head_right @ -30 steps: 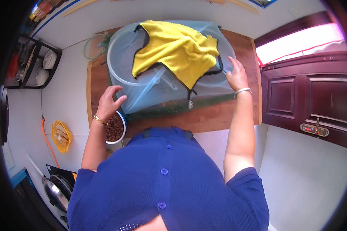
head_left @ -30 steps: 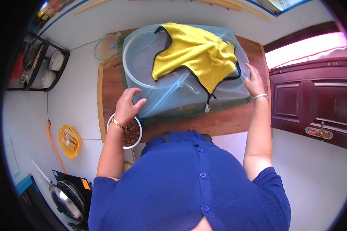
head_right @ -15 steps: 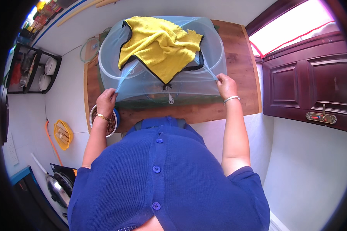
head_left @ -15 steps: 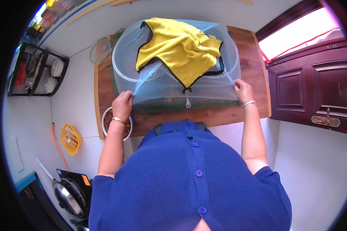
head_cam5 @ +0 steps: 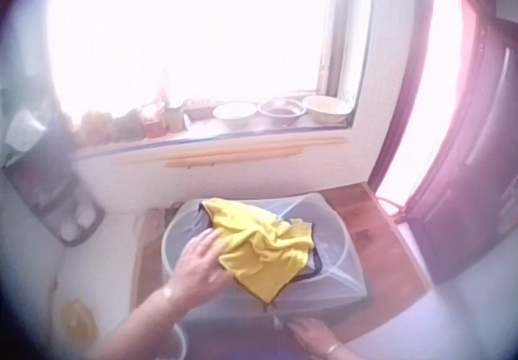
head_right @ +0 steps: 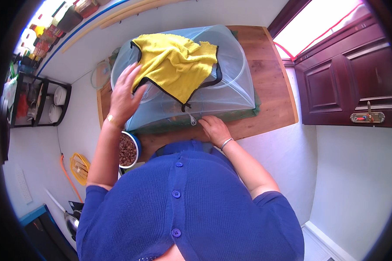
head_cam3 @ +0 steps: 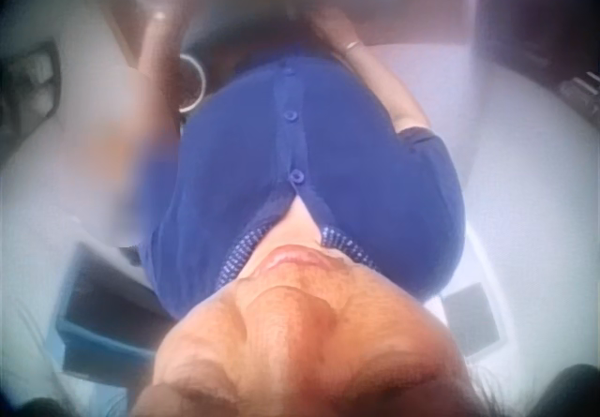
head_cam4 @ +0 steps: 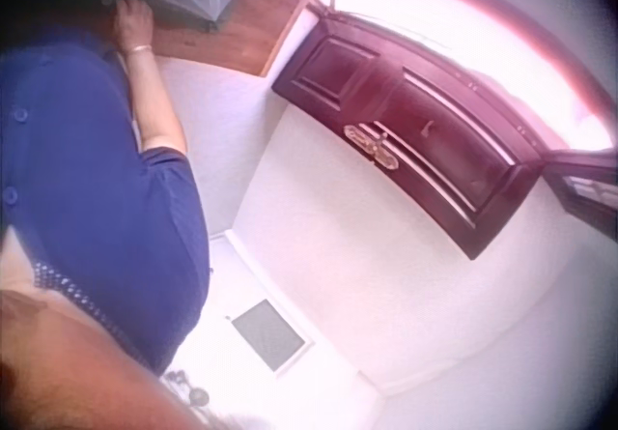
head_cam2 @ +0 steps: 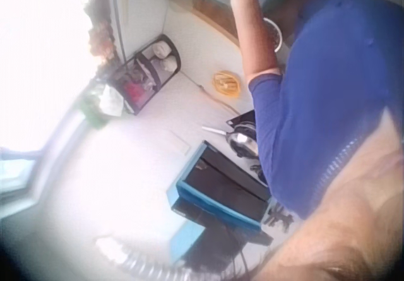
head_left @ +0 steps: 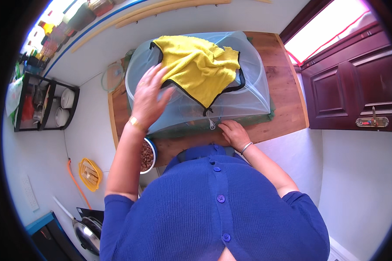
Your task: The person wipes down the kitchen countertops with a cloth, covers several food bowls with a mesh screen, and then rinses the cloth in the sink.
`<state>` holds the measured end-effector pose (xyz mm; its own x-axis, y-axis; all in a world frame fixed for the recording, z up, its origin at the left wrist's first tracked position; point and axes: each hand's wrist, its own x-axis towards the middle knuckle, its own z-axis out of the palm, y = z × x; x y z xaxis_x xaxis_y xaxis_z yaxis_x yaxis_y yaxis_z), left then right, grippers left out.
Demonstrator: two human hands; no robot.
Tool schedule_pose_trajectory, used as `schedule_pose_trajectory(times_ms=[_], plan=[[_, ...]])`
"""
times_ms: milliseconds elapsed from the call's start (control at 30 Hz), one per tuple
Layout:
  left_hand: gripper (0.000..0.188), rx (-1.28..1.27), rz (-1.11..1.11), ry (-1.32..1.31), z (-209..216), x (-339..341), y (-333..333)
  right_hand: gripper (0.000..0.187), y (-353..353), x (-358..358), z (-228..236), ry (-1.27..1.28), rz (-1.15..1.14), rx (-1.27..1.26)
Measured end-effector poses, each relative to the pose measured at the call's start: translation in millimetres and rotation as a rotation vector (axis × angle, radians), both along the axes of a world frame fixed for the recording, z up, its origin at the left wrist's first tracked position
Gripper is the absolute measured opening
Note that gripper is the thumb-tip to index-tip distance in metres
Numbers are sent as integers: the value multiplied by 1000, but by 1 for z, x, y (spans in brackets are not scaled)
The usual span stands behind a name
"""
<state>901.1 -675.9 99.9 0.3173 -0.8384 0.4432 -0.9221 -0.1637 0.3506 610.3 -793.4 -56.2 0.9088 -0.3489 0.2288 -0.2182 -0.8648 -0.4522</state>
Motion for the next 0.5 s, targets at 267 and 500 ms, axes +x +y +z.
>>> schedule_pose_trajectory(times_ms=[267, 500], plan=[[54, 219, -58, -250, -5, -11, -142, 33, -4, -1, -24, 60, -86, -237], [55, 304, -19, -247, -31, -1, -148, 7, -15, -1, -29, -7, -17, -178]])
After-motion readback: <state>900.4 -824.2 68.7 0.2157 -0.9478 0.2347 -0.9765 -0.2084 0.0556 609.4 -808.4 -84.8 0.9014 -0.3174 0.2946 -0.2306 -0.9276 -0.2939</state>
